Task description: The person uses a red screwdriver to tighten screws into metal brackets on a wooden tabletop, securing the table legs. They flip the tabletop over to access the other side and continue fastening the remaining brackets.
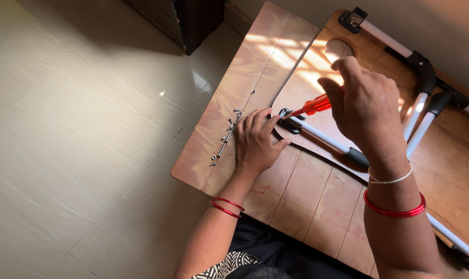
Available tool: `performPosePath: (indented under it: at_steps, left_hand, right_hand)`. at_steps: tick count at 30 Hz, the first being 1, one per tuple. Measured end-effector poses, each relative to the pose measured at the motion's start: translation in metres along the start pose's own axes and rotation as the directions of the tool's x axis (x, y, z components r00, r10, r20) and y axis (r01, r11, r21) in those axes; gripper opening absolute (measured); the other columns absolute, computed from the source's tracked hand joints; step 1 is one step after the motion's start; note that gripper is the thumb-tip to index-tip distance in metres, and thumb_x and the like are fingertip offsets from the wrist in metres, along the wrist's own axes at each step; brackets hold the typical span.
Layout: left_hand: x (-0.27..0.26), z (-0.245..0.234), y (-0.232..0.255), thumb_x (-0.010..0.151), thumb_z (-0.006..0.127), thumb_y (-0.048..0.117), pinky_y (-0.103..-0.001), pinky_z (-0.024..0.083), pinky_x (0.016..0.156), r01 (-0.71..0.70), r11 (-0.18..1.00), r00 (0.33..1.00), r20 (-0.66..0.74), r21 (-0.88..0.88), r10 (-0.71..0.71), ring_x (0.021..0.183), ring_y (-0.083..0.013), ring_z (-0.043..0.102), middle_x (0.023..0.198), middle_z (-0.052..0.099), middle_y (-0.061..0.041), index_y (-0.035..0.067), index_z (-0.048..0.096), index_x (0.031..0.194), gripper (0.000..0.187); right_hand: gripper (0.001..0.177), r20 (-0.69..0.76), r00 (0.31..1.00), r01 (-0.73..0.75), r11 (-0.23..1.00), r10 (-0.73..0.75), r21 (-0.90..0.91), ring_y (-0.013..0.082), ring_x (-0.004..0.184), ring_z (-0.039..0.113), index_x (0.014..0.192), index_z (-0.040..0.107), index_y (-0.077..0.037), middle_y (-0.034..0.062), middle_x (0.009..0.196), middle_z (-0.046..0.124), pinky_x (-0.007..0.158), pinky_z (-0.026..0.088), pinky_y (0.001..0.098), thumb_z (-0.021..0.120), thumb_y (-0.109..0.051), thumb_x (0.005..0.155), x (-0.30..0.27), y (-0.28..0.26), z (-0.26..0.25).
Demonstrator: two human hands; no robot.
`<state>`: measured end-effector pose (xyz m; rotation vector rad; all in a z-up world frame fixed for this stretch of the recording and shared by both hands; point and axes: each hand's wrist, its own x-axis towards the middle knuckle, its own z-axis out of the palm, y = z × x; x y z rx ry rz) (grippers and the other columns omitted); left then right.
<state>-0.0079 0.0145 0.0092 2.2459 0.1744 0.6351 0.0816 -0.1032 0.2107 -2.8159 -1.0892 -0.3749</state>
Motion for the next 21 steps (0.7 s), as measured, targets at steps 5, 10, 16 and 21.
performPosePath:
  at_steps: [5, 10, 16, 21]
  left_hand:
    - [-0.001, 0.000, -0.001, 0.070, 0.090, 0.038, -0.051, 0.031, 0.112, 0.004, 1.000, 1.000, 0.012, -0.001, -0.004, 0.133, -0.0276, 0.049, 0.136, 0.058, -0.009, 0.008, 0.068, 0.123, 0.065]
    - [0.001, 0.001, 0.001, 0.068, 0.090, 0.038, -0.051, 0.031, 0.112, 0.019, 1.000, 1.000, 0.015, -0.001, -0.019, 0.132, -0.0275, 0.049, 0.135, 0.058, -0.009, 0.009, 0.069, 0.122, 0.065]
    - [0.000, 0.001, 0.000, 0.068, 0.091, 0.038, -0.052, 0.031, 0.112, 0.014, 1.000, 1.000, 0.013, 0.001, -0.014, 0.133, -0.0278, 0.049, 0.135, 0.058, -0.009, 0.009, 0.068, 0.122, 0.065]
    - [0.000, 0.001, 0.000, 0.069, 0.090, 0.037, -0.052, 0.031, 0.113, 0.020, 1.000, 1.000, 0.011, -0.005, -0.020, 0.133, -0.0274, 0.050, 0.135, 0.058, -0.009, 0.009, 0.068, 0.123, 0.065]
  right_hand:
    - [0.028, -0.135, 0.964, 0.263, 0.895, -0.229, 0.360, 0.0292, 0.087, 0.071, 0.117, 0.059, 0.002, 0.0166, 0.097, 0.069, 0.074, 0.054, 0.0371, 0.070, -0.022, 0.107, -0.001, 0.009, -0.009]
    - [0.035, -0.007, 0.996, 0.088, 0.995, -0.087, 0.054, 0.0308, 0.076, 0.070, 0.113, 0.065, 0.000, 0.0173, 0.086, 0.071, 0.068, 0.053, 0.0401, 0.074, -0.031, 0.101, -0.002, 0.002, -0.008]
    - [0.031, 0.029, 0.999, 0.023, 0.996, -0.025, 0.088, 0.0297, 0.076, 0.069, 0.115, 0.065, 0.000, 0.0163, 0.088, 0.070, 0.066, 0.051, 0.0401, 0.071, -0.028, 0.103, -0.001, 0.009, -0.005]
    - [0.025, -0.164, 0.950, 0.310, 0.849, -0.265, 0.429, 0.0282, 0.093, 0.070, 0.112, 0.058, 0.001, 0.0178, 0.104, 0.067, 0.075, 0.056, 0.0362, 0.070, -0.020, 0.103, 0.000, 0.013, -0.009]
